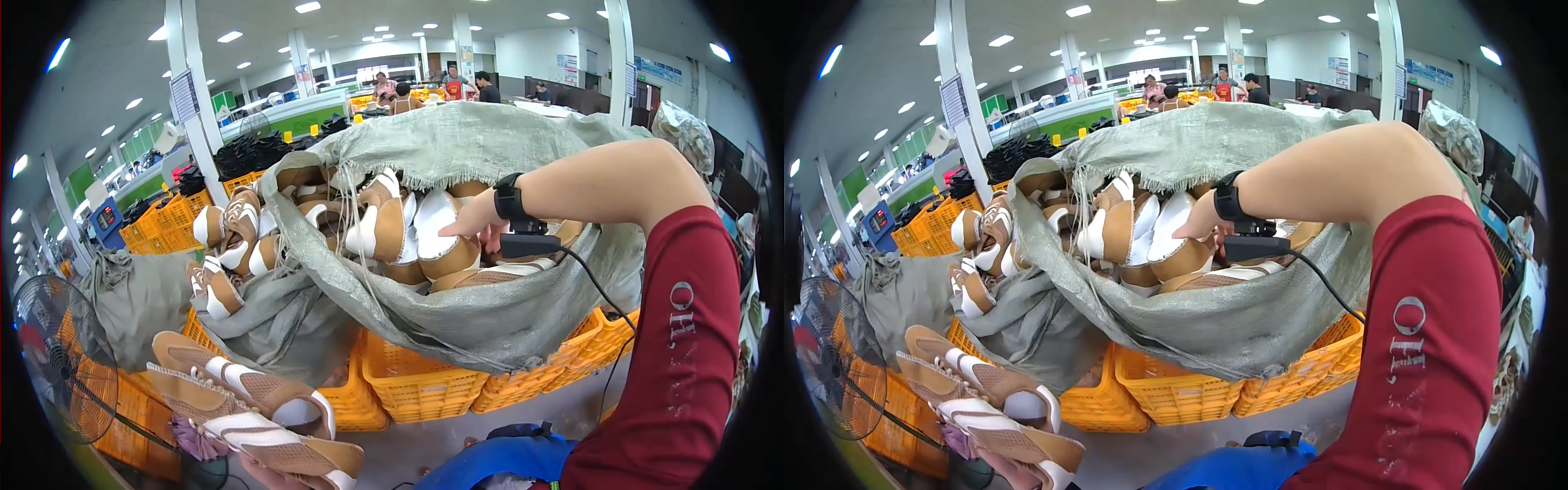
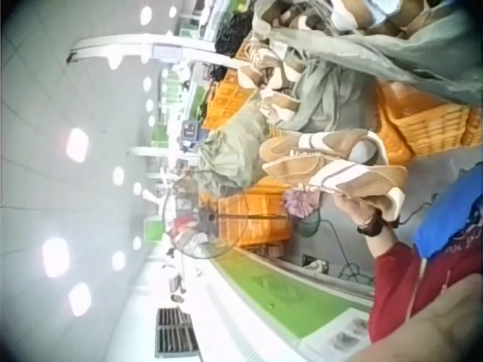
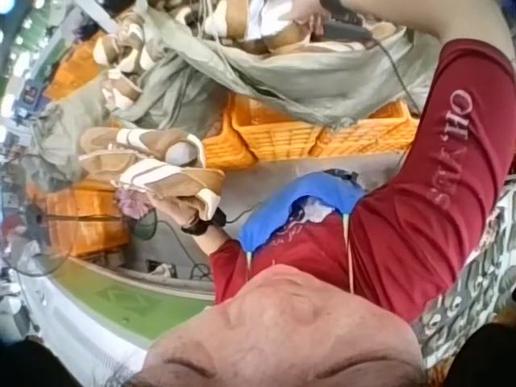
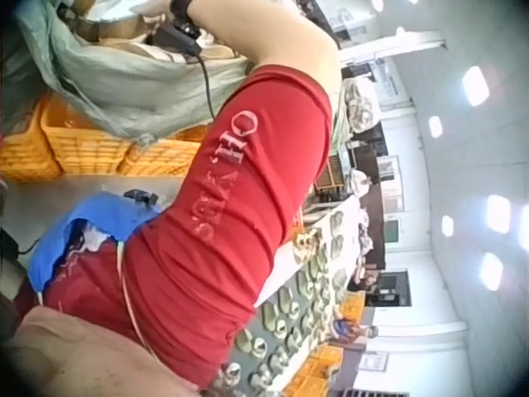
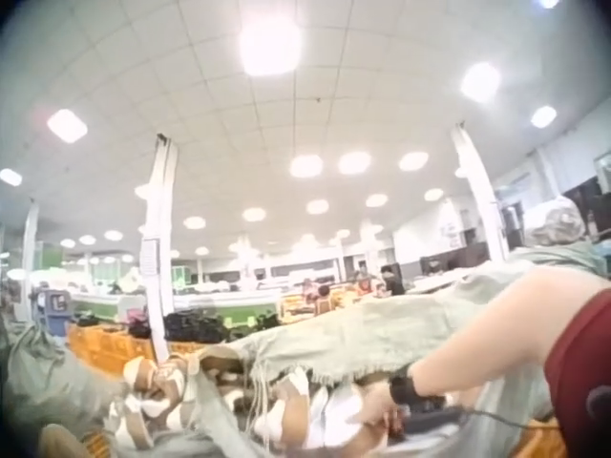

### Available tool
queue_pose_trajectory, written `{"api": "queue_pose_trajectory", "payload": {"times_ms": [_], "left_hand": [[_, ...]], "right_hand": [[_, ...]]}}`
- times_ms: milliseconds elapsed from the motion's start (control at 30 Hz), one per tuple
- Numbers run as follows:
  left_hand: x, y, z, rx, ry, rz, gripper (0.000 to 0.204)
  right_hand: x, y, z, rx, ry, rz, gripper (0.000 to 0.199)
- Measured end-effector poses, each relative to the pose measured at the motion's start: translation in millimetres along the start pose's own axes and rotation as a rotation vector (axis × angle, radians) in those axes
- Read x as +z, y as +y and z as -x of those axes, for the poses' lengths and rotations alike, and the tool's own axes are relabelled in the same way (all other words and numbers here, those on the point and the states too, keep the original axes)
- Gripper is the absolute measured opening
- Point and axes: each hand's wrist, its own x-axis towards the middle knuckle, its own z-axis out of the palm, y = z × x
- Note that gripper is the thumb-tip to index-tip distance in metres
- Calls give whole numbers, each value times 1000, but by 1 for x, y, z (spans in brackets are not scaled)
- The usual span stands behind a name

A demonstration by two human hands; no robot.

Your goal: Matching shoes from a storage bag with the correct shoe lasts on an assembly line workbench.

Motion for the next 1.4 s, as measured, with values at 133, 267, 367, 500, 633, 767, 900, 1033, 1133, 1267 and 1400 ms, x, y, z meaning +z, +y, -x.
{"api": "queue_pose_trajectory", "payload": {"times_ms": [133,267,367,500,633,767,900,1033,1133,1267,1400], "left_hand": [[35,6,-5,-12,-40,174,57],[89,11,-10,-40,-74,356,53],[129,48,-10,-43,-48,462,51],[183,57,-16,-82,59,577,53],[218,46,-19,126,174,226,56],[207,37,7,40,-59,667,61],[200,36,28,121,-349,814,61],[207,41,16,299,57,-98,57],[183,38,-32,-375,115,756,51],[121,34,-32,-291,-54,844,61],[84,-6,-26,-204,88,594,65]], "right_hand": [[-2,9,-13,4,-14,-262,51],[-29,15,32,-371,322,-564,65],[-61,25,100,-693,604,-514,68],[-31,51,169,-1172,1013,-487,70],[91,24,145,-1534,1249,291,44],[173,6,120,-1372,1046,470,48],[206,8,112,-1455,1128,597,44],[200,15,133,-1388,1038,844,31],[119,36,149,-1495,823,382,22],[-13,131,103,-484,721,535,73],[-41,167,99,-692,319,214,55]]}}
